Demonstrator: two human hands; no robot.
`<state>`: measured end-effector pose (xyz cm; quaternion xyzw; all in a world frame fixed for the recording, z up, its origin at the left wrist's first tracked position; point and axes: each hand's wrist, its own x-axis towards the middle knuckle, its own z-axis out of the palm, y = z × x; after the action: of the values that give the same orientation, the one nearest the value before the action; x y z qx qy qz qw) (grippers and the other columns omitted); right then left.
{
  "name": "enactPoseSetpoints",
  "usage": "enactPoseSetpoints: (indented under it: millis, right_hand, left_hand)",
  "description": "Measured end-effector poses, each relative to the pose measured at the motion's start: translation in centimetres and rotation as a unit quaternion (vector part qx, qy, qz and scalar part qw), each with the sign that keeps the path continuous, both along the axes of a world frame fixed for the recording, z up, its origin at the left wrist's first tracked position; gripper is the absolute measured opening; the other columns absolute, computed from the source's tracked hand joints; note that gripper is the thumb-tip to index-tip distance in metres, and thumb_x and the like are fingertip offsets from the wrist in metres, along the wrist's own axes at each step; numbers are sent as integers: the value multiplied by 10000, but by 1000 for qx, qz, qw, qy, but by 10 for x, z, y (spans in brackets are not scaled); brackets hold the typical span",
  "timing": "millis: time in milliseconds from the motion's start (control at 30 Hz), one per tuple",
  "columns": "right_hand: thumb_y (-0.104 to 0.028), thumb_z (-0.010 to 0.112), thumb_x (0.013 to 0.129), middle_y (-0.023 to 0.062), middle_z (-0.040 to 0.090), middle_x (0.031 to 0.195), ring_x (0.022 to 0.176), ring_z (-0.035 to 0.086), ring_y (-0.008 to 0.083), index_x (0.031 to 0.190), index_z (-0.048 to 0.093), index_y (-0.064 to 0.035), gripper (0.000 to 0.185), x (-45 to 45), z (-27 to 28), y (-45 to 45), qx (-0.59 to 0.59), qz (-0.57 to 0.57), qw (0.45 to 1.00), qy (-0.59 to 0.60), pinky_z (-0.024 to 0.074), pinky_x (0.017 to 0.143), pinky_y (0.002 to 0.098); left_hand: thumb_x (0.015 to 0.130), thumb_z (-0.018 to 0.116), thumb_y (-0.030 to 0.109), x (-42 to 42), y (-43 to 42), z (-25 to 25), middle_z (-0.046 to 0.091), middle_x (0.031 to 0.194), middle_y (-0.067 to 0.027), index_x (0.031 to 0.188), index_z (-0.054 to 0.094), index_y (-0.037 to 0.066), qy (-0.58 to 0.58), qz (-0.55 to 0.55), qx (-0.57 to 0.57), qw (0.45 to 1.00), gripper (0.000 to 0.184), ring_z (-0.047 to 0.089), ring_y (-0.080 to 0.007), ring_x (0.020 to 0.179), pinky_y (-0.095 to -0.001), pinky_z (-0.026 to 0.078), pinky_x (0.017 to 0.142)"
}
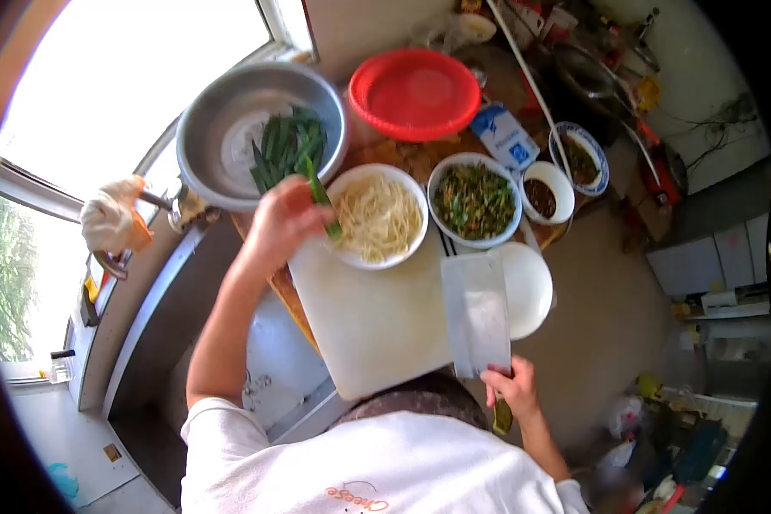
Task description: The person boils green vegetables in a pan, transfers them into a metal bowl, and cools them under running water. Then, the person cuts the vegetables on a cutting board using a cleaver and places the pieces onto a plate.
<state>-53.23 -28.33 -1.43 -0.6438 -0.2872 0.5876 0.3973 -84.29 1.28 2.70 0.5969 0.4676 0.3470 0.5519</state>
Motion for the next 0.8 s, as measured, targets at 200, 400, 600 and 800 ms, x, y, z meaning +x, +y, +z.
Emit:
enactPoseSetpoints:
  millis: [200,400,600,800]
  right_hand:
    - [11,588,782,76,600,644,441,547,108,890,513,60,140,-44,1,16,-10,99,993,-59,442,390,272]
    - [-3,538,783,127,548,575,436,569,197,1092,450,65,329,-77,-21,16,1,181,968,-177,450,413,349]
    - [4,540,762,231,545,620,577,587,388,1138,436,77,398,-81,-30,17,73,240,936,-247,456,546,450]
    - [15,526,762,250,540,629,604,574,428,1154,417,75,411,-75,-29,9,96,255,929,-250,439,564,479]
  left_hand:
    - [797,734,125,17,-141,-109,634,741,-93,940,571,-76,66,51,-278,957,296,624,-135,605,-272,540,525]
    - [777,754,158,36,-174,-119,632,686,-123,978,514,-86,145,122,-201,961,397,617,-162,524,-300,502,484]
    - [779,767,178,40,-202,-122,621,699,-139,979,492,-83,120,136,-219,959,429,611,-166,523,-302,492,451]
    - [816,728,144,45,-213,-119,617,718,-148,1009,461,-81,114,164,-228,953,399,602,-167,514,-302,487,435]
